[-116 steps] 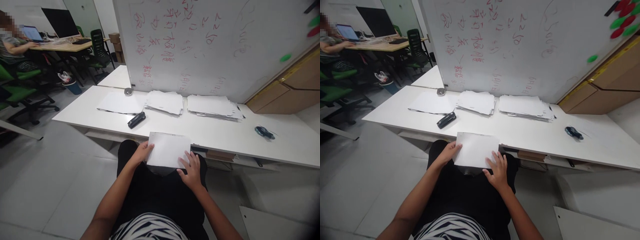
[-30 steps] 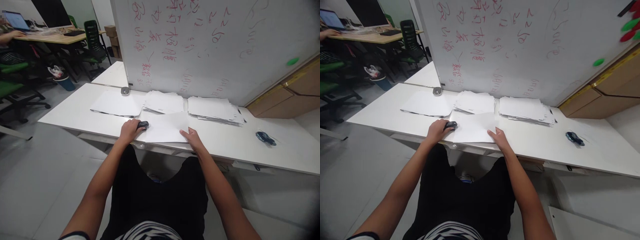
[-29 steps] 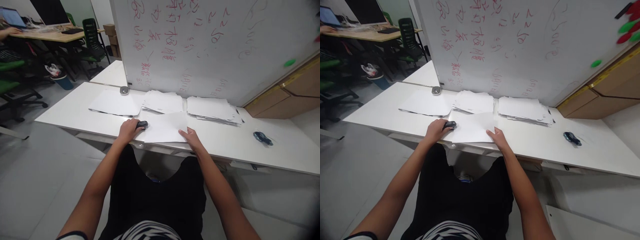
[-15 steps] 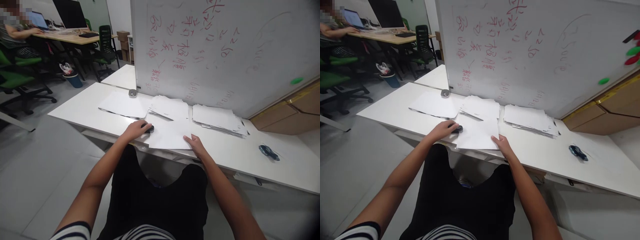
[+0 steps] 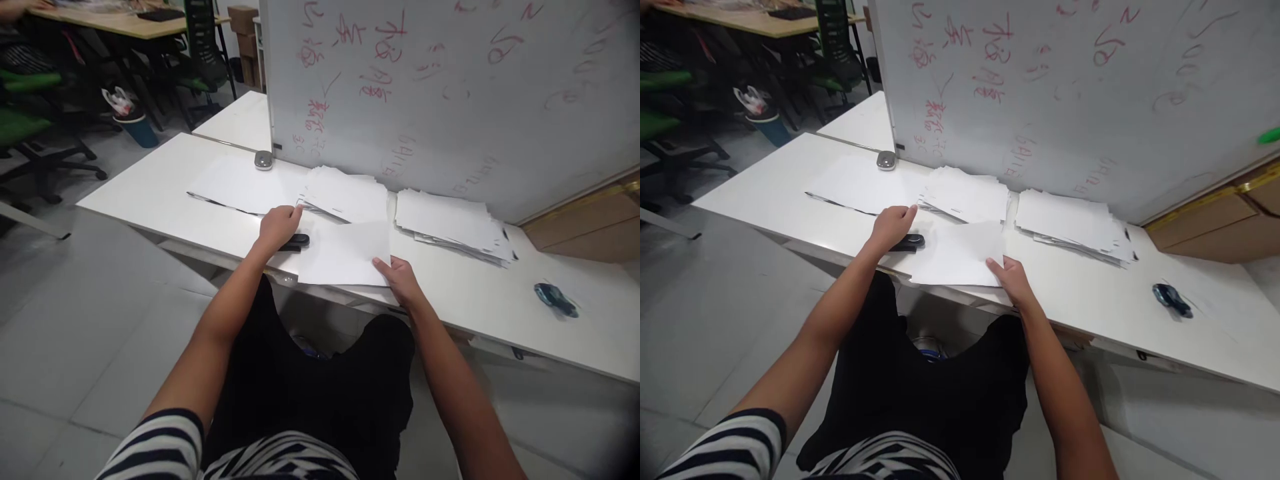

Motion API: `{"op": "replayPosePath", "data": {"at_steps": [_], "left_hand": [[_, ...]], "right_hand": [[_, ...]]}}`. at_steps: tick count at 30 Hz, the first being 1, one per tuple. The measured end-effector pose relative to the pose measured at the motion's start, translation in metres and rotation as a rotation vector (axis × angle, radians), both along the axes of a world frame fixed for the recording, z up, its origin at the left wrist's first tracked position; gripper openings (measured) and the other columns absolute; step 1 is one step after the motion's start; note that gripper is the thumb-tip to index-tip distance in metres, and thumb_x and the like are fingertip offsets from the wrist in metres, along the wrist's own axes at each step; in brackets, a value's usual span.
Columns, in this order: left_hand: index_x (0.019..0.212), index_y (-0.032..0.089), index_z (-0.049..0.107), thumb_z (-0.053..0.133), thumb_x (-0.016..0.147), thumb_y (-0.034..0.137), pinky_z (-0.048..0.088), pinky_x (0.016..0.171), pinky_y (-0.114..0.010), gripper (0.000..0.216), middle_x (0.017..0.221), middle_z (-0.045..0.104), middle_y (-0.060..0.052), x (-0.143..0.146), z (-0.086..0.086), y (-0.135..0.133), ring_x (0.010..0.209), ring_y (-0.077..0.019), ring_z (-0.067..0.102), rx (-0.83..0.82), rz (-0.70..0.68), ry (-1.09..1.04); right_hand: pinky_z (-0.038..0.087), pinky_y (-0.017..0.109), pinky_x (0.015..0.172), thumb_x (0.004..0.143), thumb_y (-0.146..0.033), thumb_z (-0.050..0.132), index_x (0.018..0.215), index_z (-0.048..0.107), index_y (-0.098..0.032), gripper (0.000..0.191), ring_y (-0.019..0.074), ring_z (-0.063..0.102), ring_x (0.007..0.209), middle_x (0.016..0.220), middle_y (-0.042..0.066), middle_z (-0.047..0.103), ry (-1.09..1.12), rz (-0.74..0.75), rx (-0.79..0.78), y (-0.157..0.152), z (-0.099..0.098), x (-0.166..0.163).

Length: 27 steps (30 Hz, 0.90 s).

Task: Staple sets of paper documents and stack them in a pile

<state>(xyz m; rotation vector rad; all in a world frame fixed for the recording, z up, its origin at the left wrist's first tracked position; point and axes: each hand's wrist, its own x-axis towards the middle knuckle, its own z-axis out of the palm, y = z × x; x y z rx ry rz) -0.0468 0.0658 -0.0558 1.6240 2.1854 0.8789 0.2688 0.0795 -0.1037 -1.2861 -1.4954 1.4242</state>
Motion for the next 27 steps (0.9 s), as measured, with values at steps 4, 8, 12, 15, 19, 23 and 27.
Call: {"op": "replayPosePath", "data": {"at_steps": [4, 8, 12, 15, 19, 23, 27], "left_hand": [[0.054, 0.02, 0.026, 0.044, 0.091, 0.051, 0.016, 0.053, -0.03, 0.052, 0.05, 0.027, 0.002, -0.002, 0.004, -0.003, 0.05, -0.0119, 0.025, 0.074, -0.038, -0.218], [0.053, 0.02, 0.027, 0.049, 0.088, 0.052, 0.016, 0.05, -0.028, 0.053, 0.052, 0.024, 0.003, -0.008, 0.002, -0.003, 0.049, -0.0091, 0.021, 0.184, -0.07, -0.479], [0.052, 0.019, 0.03, 0.053, 0.088, 0.049, 0.017, 0.046, -0.025, 0.051, 0.05, 0.029, 0.004, -0.016, 0.0, -0.001, 0.045, -0.0064, 0.023, 0.203, -0.076, -0.723], [0.053, 0.02, 0.027, 0.056, 0.087, 0.047, 0.015, 0.042, -0.024, 0.052, 0.049, 0.027, 0.006, -0.019, -0.001, 0.0, 0.042, -0.0049, 0.021, 0.271, -0.022, -0.875], [0.053, 0.02, 0.026, 0.059, 0.086, 0.046, 0.015, 0.04, -0.024, 0.053, 0.049, 0.026, 0.006, -0.019, -0.001, -0.002, 0.041, -0.0042, 0.021, 0.335, 0.023, -0.931], [0.054, 0.021, 0.025, 0.06, 0.085, 0.045, 0.015, 0.039, -0.023, 0.053, 0.05, 0.024, 0.006, -0.02, -0.002, -0.002, 0.041, -0.0043, 0.023, 0.368, 0.005, -0.997], [0.054, 0.02, 0.026, 0.059, 0.086, 0.046, 0.015, 0.039, -0.023, 0.052, 0.05, 0.026, 0.006, -0.022, -0.004, -0.002, 0.041, -0.004, 0.023, 0.373, 0.0, -1.005]], "right_hand": [[0.051, 0.034, 0.076, 0.071, -0.05, 0.076, 0.089, 0.072, -0.017, 0.037, 0.022, 0.067, 0.082, 0.089, 0.005, 0.075, 0.03, -0.008, -0.034, 0.002, -0.001, 0.002], [0.051, 0.033, 0.075, 0.07, -0.049, 0.077, 0.089, 0.072, -0.018, 0.037, 0.0215, 0.067, 0.081, 0.088, 0.005, 0.075, 0.065, -0.01, -0.048, 0.002, -0.002, 0.002], [0.05, 0.035, 0.078, 0.069, -0.05, 0.078, 0.089, 0.072, -0.017, 0.039, 0.0217, 0.066, 0.081, 0.086, 0.005, 0.074, 0.055, -0.005, -0.054, 0.002, -0.001, 0.004], [0.05, 0.035, 0.082, 0.07, -0.05, 0.077, 0.089, 0.072, -0.017, 0.038, 0.0213, 0.066, 0.083, 0.087, 0.005, 0.074, 0.067, 0.024, -0.068, 0.003, 0.003, 0.004], [0.049, 0.035, 0.085, 0.07, -0.047, 0.078, 0.083, 0.071, -0.019, 0.033, 0.02, 0.067, 0.084, 0.085, 0.003, 0.074, 0.097, 0.04, -0.091, 0.003, 0.008, 0.003], [0.049, 0.035, 0.087, 0.069, -0.048, 0.079, 0.085, 0.071, -0.019, 0.033, 0.021, 0.067, 0.087, 0.086, 0.003, 0.075, 0.118, 0.023, -0.102, 0.003, 0.009, 0.0], [0.05, 0.035, 0.088, 0.069, -0.048, 0.079, 0.083, 0.071, -0.02, 0.032, 0.0215, 0.068, 0.087, 0.086, 0.003, 0.075, 0.122, 0.014, -0.113, 0.003, 0.01, -0.001]]}}
